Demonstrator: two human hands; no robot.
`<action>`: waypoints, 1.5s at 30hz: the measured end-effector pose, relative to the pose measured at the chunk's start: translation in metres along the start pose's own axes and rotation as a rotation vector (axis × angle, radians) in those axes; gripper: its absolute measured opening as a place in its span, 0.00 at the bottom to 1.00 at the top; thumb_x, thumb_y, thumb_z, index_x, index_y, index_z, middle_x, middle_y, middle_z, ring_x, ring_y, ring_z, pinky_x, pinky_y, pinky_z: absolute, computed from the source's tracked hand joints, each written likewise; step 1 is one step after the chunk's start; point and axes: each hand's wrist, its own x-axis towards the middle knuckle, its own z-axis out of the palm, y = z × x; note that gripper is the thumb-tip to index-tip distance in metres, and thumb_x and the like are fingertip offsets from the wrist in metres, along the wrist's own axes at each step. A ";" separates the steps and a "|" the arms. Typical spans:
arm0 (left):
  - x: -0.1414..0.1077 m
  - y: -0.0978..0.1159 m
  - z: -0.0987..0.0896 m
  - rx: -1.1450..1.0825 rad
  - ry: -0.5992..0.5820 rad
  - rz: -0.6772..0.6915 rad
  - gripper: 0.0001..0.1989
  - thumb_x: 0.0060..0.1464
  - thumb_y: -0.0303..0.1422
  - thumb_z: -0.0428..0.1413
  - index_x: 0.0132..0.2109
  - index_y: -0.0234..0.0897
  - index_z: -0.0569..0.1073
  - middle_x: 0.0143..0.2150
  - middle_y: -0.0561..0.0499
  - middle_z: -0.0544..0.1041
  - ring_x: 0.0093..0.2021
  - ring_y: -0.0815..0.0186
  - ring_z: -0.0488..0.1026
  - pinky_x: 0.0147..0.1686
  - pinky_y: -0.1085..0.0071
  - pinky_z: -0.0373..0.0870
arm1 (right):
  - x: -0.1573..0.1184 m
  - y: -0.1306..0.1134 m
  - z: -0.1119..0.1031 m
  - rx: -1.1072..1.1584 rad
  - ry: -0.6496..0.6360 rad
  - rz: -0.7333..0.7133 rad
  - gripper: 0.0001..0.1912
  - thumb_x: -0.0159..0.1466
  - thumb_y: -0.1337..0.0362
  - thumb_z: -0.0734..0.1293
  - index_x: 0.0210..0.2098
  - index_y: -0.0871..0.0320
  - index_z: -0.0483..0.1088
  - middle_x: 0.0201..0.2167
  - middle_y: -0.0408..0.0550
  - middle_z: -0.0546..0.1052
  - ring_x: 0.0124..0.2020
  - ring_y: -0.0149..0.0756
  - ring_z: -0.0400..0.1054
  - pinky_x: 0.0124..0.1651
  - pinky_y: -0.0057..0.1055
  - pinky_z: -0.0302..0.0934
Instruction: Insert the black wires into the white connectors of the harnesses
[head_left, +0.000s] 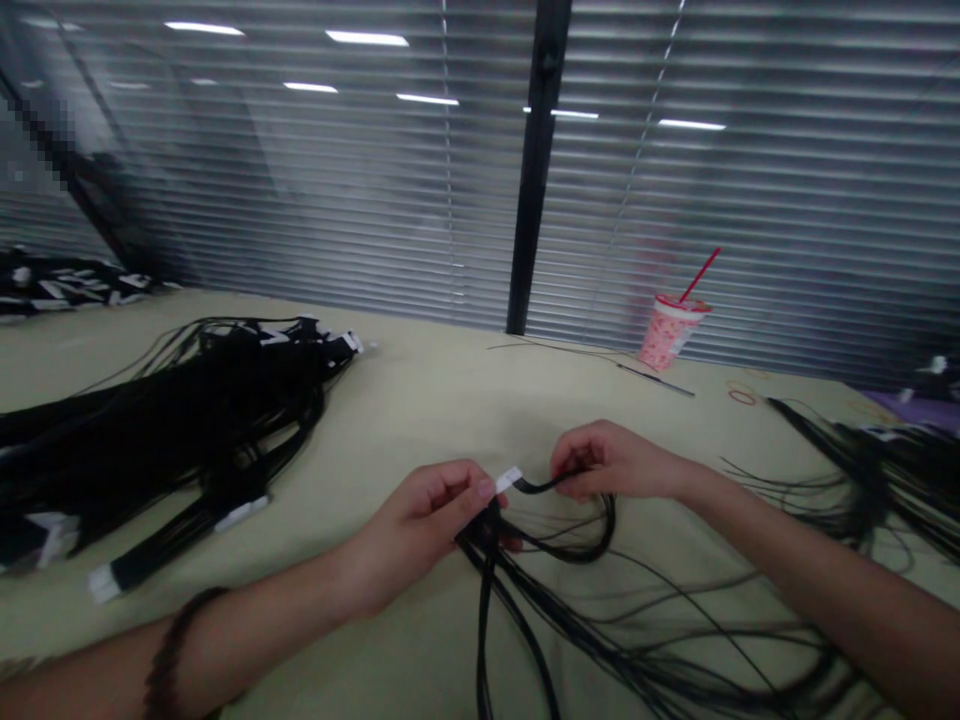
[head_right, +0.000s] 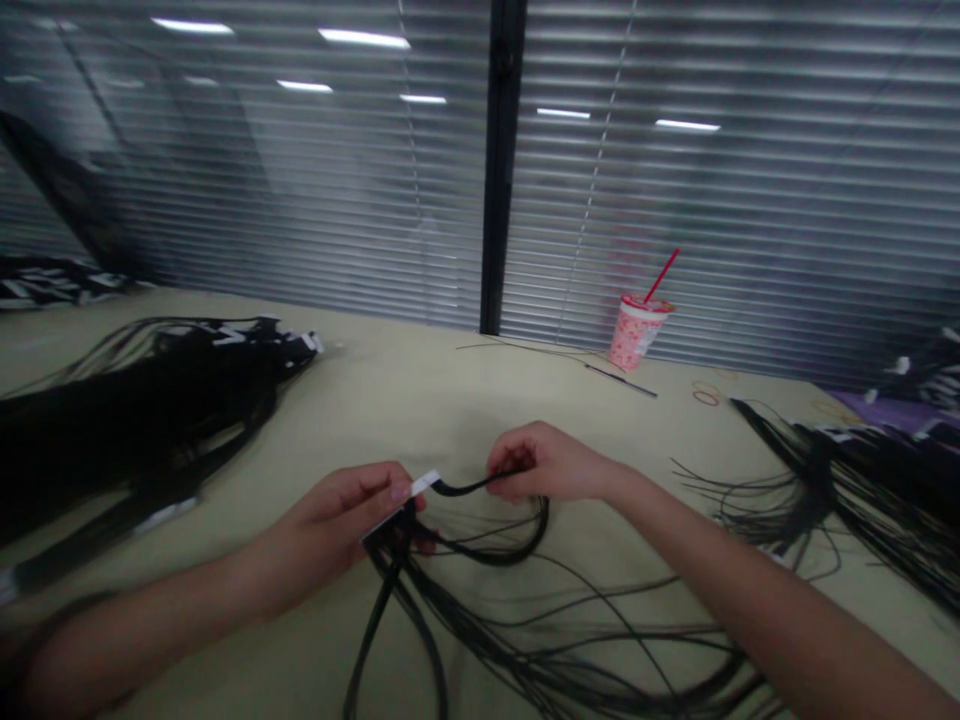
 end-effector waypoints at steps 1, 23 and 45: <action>-0.001 0.002 0.000 0.030 -0.014 -0.002 0.08 0.56 0.33 0.49 0.32 0.32 0.68 0.27 0.52 0.73 0.31 0.66 0.73 0.31 0.75 0.64 | 0.000 0.005 -0.007 0.084 -0.030 0.036 0.10 0.51 0.63 0.67 0.31 0.64 0.67 0.21 0.43 0.70 0.21 0.26 0.63 0.26 0.25 0.58; -0.011 -0.003 0.006 -0.466 0.034 -0.070 0.06 0.54 0.28 0.51 0.34 0.31 0.72 0.32 0.48 0.74 0.37 0.60 0.74 0.39 0.69 0.66 | -0.002 0.014 -0.011 -0.363 0.185 -0.073 0.27 0.38 0.55 0.74 0.30 0.57 0.57 0.19 0.34 0.58 0.20 0.24 0.51 0.19 0.21 0.44; -0.002 -0.008 0.003 -0.235 0.109 0.091 0.05 0.51 0.30 0.55 0.30 0.32 0.72 0.28 0.51 0.72 0.32 0.70 0.66 0.33 0.75 0.60 | -0.025 -0.058 0.062 -0.726 0.250 -0.061 0.09 0.61 0.63 0.58 0.31 0.56 0.68 0.22 0.40 0.71 0.21 0.25 0.60 0.24 0.23 0.49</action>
